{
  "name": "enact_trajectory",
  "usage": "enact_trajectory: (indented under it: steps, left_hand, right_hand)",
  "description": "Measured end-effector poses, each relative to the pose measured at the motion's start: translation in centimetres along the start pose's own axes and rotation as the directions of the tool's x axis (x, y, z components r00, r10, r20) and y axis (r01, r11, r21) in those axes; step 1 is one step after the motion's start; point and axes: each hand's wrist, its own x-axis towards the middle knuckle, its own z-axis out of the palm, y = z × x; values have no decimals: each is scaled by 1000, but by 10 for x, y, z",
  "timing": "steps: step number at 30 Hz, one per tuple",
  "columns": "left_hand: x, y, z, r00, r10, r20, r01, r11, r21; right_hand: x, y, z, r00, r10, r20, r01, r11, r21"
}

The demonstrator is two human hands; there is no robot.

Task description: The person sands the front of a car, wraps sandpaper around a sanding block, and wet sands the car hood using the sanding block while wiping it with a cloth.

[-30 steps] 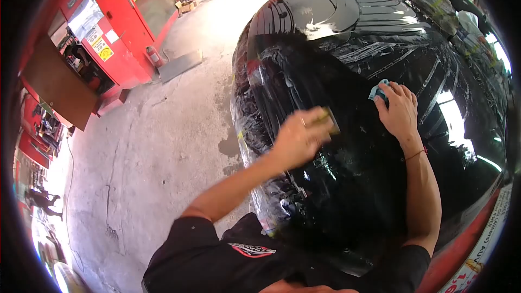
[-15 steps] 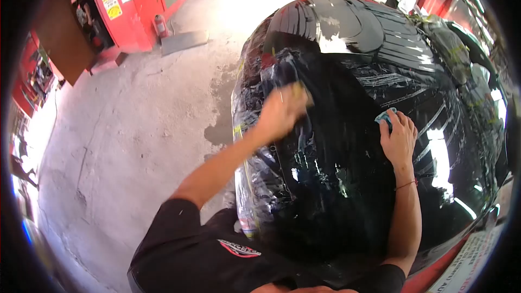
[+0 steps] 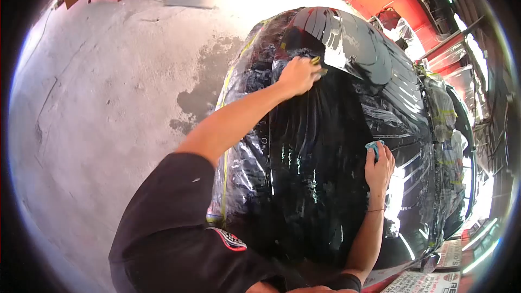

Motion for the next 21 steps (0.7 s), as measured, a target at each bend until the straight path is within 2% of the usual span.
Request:
enact_trajectory:
  steps: [2, 4, 6, 7, 9, 10, 11, 12, 13, 14, 16, 18, 20, 21]
  left_hand:
    - [11, 0, 15, 997, -40, -65, 40, 999, 13]
    - [-18, 31, -4, 967, 62, 246, -107, 979, 176]
    - [-110, 94, -31, 940, 335, -67, -341, 930, -134]
    - [-113, 93, -31, 941, 332, -61, -337, 931, -137]
    - [-111, 93, -32, 965, 242, 107, -220, 958, -184]
    - [-74, 70, -16, 925, 379, 38, -380, 925, 13]
    - [-36, 43, -2, 975, 214, 64, -222, 964, 144]
    - [-4, 22, 4, 997, 63, -36, -59, 994, 92]
    - [18, -1, 37, 996, 77, -52, -73, 994, 81]
    - [15, 10, 20, 995, 74, -63, -69, 994, 84]
    - [-22, 46, -2, 991, 0, 137, -5, 999, 35]
    - [-106, 92, -18, 950, 300, -83, -308, 946, -102]
    - [-139, 100, -21, 941, 326, -86, -337, 911, -236]
    - [-114, 92, -26, 926, 376, 14, -366, 908, -203]
  right_hand:
    - [1, -1, -2, 1000, 23, 21, -24, 999, 27]
    - [2, 1, -3, 999, 28, 23, -28, 999, 17]
    - [1, -4, -3, 998, 42, 44, -43, 999, 22]
    - [-1, -4, -1, 998, 45, 51, -46, 999, 23]
    - [1, 1, -2, 999, 27, 46, -28, 1000, 14]
    - [3, 0, 0, 999, 24, 41, -25, 1000, 16]
    - [-1, 1, -1, 999, 19, 47, -20, 999, 27]
    - [0, 1, -2, 999, 6, 43, -8, 999, 38]
    - [5, -1, -1, 1000, -6, 30, 5, 999, 42]
    - [6, -1, -1, 1000, 4, 30, -5, 1000, 25]
    - [-4, 3, -1, 999, 16, 50, -17, 1000, 11]
    - [0, -1, 0, 999, 16, 29, -17, 1000, 22]
    - [4, -1, -3, 999, 12, 33, -12, 1000, 22]
    - [1, -2, -2, 999, 19, 39, -20, 1000, 20]
